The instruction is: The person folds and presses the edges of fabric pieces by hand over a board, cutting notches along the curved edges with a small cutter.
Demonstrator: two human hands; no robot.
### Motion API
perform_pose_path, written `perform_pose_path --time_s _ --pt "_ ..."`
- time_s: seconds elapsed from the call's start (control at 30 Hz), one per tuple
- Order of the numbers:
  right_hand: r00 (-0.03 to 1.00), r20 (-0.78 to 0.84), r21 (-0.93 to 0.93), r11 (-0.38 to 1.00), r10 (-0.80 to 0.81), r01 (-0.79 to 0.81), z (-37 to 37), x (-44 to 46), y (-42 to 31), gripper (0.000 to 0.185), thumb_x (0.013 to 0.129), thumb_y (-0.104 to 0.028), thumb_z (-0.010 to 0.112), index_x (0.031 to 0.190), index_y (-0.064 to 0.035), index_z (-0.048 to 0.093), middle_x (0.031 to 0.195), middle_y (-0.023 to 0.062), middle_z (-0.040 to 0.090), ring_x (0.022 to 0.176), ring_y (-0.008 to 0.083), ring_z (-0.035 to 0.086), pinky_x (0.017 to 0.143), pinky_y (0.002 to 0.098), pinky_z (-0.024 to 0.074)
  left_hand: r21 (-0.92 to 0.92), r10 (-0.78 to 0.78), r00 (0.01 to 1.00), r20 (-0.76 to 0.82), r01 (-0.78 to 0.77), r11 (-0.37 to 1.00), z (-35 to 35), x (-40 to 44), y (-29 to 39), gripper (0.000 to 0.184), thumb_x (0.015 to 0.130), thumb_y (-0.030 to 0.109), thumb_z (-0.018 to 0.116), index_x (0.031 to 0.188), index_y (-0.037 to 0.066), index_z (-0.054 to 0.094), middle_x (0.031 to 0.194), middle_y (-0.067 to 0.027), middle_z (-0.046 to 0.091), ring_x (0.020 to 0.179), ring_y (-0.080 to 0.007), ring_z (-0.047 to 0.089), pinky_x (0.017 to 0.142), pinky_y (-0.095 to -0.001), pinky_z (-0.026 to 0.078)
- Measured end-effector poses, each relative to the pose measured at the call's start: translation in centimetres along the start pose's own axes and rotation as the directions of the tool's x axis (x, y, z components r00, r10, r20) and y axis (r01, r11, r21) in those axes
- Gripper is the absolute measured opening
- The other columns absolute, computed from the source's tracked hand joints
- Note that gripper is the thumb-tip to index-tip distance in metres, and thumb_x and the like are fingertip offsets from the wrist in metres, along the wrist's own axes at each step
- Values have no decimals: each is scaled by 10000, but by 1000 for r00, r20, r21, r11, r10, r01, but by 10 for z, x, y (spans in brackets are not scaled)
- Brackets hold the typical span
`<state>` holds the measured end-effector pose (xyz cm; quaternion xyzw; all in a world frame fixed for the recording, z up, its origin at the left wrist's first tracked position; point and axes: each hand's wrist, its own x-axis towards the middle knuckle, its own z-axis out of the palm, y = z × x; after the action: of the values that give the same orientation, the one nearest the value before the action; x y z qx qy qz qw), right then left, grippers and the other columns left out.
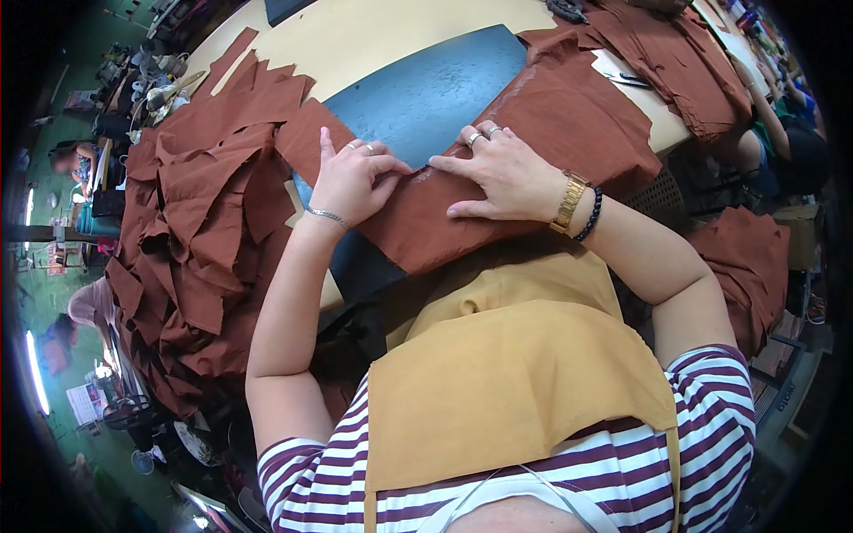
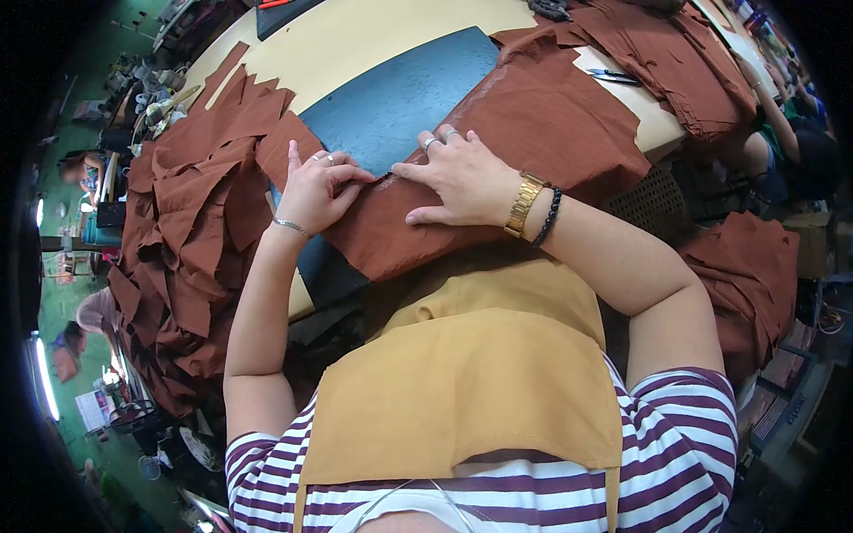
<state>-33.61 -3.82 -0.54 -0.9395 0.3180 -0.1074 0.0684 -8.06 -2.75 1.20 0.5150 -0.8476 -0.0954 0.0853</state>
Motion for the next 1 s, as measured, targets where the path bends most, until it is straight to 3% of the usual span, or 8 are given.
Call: perform_pose_path --time_s 0.33,0.6,0.8,0.9,1.0 --pt "993 110 -35 999 30 -26 -11 7 -6 682 783 -618 647 1342 -240 544 1302 239 457 1176 394 476 839 581 516 145 164 980 -115 -147 979 2 -4 -18 110 805 198 719 894 261 737 915 78 665 945 -154 625 1124 -637 159" --pt "989 144 -64 998 -16 26 -14 17 -6 719 769 -662 629 1357 -261 531 1253 252 489 1090 376 528 760 532 566 225 206 966 -160 -167 960 2 -6 -23 72 813 245 714 873 269 745 913 77 666 946 -149 628 1099 -654 198" --pt "979 205 -139 990 4 25 -18 31 -18 755 750 -676 639 1385 -292 505 1209 233 509 1031 346 547 744 548 565 278 210 960 -183 -154 948 5 -7 -23 74 822 282 701 879 282 747 921 77 667 953 -149 624 1082 -685 184" --pt "964 262 -156 988 46 -5 -22 37 -24 753 736 -677 652 1366 -285 521 1178 226 522 1026 355 561 759 561 553 326 198 962 -190 -129 937 10 -9 -24 90 827 291 695 901 290 746 943 84 664 981 -147 615 1078 -691 181" --pt "976 215 -20 1000 -11 15 -20 24 -11 703 760 -652 647 1295 -203 565 1121 231 548 1015 377 578 800 519 540 362 158 963 -220 -70 930 15 -17 -20 107 839 296 681 926 302 744 1018 78 651 1039 -149 592 1072 -694 184"
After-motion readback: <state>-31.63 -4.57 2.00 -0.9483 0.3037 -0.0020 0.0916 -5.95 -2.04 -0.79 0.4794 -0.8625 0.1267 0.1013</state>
